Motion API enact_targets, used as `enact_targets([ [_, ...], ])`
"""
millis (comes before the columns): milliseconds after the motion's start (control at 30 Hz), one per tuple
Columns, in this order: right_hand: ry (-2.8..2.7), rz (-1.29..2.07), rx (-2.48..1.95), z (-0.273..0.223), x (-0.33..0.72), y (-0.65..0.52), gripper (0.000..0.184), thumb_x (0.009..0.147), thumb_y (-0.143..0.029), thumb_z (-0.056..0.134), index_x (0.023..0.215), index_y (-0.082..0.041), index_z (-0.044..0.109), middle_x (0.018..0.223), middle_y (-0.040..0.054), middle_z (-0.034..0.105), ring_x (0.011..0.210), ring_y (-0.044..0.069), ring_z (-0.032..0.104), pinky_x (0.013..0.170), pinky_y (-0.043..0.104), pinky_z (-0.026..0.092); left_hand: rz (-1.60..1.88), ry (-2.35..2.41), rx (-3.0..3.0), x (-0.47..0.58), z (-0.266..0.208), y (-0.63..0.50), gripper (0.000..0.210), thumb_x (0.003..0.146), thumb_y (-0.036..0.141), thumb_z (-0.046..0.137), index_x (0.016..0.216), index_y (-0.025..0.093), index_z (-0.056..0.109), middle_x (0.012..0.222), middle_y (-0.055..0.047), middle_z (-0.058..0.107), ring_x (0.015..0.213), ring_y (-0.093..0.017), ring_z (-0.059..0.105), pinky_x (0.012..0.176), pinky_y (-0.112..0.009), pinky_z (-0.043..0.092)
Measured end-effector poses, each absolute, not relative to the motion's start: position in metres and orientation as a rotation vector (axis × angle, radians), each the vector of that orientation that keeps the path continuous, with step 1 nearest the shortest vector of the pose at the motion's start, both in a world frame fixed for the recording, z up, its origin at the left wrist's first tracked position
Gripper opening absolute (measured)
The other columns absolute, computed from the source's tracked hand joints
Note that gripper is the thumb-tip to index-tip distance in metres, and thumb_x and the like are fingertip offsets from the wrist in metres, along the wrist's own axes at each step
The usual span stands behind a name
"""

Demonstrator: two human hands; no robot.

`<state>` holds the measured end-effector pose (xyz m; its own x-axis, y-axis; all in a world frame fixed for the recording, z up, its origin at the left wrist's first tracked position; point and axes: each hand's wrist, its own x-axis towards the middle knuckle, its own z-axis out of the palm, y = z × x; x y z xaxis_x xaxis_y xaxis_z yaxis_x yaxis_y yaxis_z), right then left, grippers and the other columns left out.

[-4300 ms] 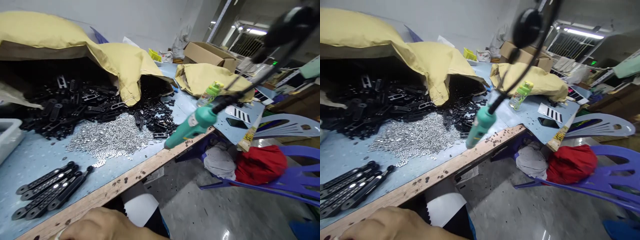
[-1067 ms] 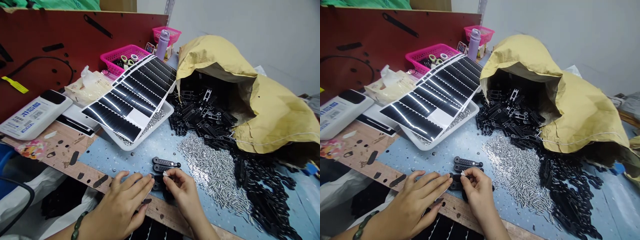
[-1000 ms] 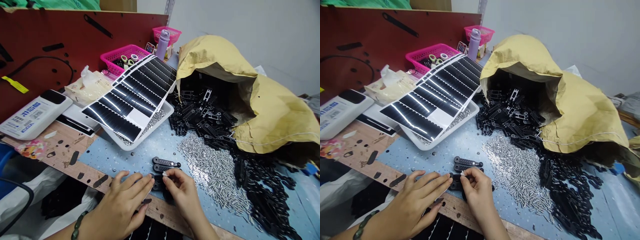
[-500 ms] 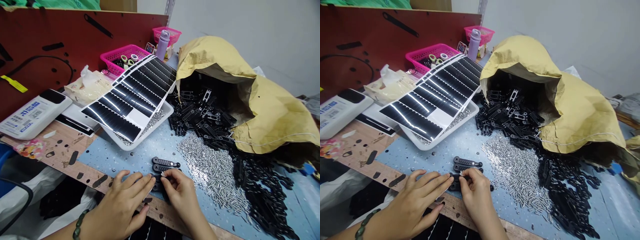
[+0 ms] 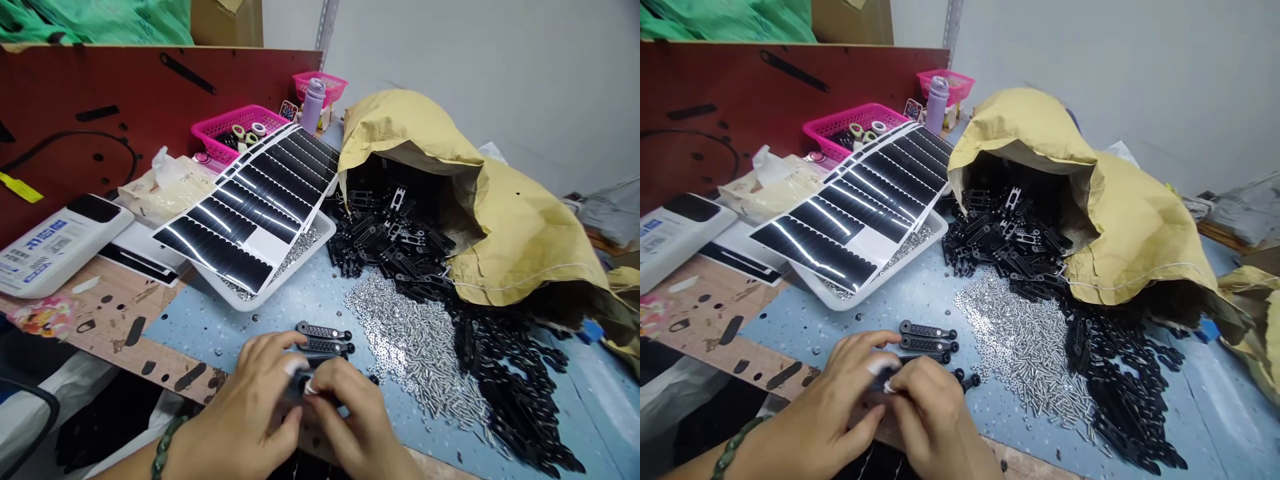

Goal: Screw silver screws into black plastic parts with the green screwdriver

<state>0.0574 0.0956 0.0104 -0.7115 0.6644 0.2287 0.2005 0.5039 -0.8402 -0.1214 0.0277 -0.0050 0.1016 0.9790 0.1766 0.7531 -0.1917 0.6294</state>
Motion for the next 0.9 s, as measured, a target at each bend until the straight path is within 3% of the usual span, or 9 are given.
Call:
enact_targets([
  [133,-1.822,1.296,-1.087,-0.004,0.064,0.112,0.009,0.086,-0.023,0.056,0.095,-0.024,0.056,0.079,-0.0007,0.058,0.069,0.013,0.056,0.059,0.023,0.045,0.911,1.812,1.97,-0.129,-0.014,0.029,0.049,0.087,0.023,0.047,0.135,0.021,0.037,0.137,-0.008,0.042,0.124,-0.027,0.039,0.099,-0.041,0.039],
  [233,-1.828,1.309,-1.213,-0.016,0.062,0.124,0.01,0.083,-0.028,0.058,0.09,-0.021,0.061,0.075,0.0003,0.059,0.061,0.013,0.054,0.052,0.022,0.041,0.748,1.741,2.2,-0.13,-0.022,0.03,0.05,0.087,0.019,0.049,0.136,0.024,0.04,0.135,-0.004,0.049,0.122,-0.026,0.042,0.1,-0.042,0.032],
  [333,-1.907,1.246,-1.291,-0.021,0.056,0.129,0.012,0.081,-0.027,0.057,0.077,-0.019,0.064,0.072,0.0015,0.06,0.058,0.013,0.053,0.051,0.023,0.04,0.67,1.717,2.328,-0.128,-0.029,0.032,0.051,0.087,0.016,0.049,0.136,0.024,0.042,0.132,-0.001,0.054,0.119,-0.024,0.045,0.1,-0.042,0.026],
  [633,-1.926,1.215,-1.314,-0.023,0.056,0.128,0.012,0.081,-0.025,0.054,0.077,-0.018,0.064,0.073,0.0023,0.062,0.062,0.015,0.057,0.055,0.023,0.042,0.672,1.713,2.428,-0.129,-0.031,0.035,0.054,0.085,0.012,0.049,0.137,0.024,0.043,0.131,-0.001,0.057,0.115,-0.023,0.049,0.099,-0.04,0.023],
  [900,-2.263,0.873,-1.444,-0.018,0.047,0.131,0.01,0.077,-0.01,0.052,0.076,-0.02,0.055,0.064,-0.0013,0.057,0.056,0.014,0.053,0.053,0.024,0.038,0.634,1.76,2.499,-0.122,-0.03,0.039,0.054,0.085,0.014,0.048,0.138,0.023,0.042,0.128,-0.003,0.059,0.111,-0.023,0.051,0.1,-0.04,0.022],
])
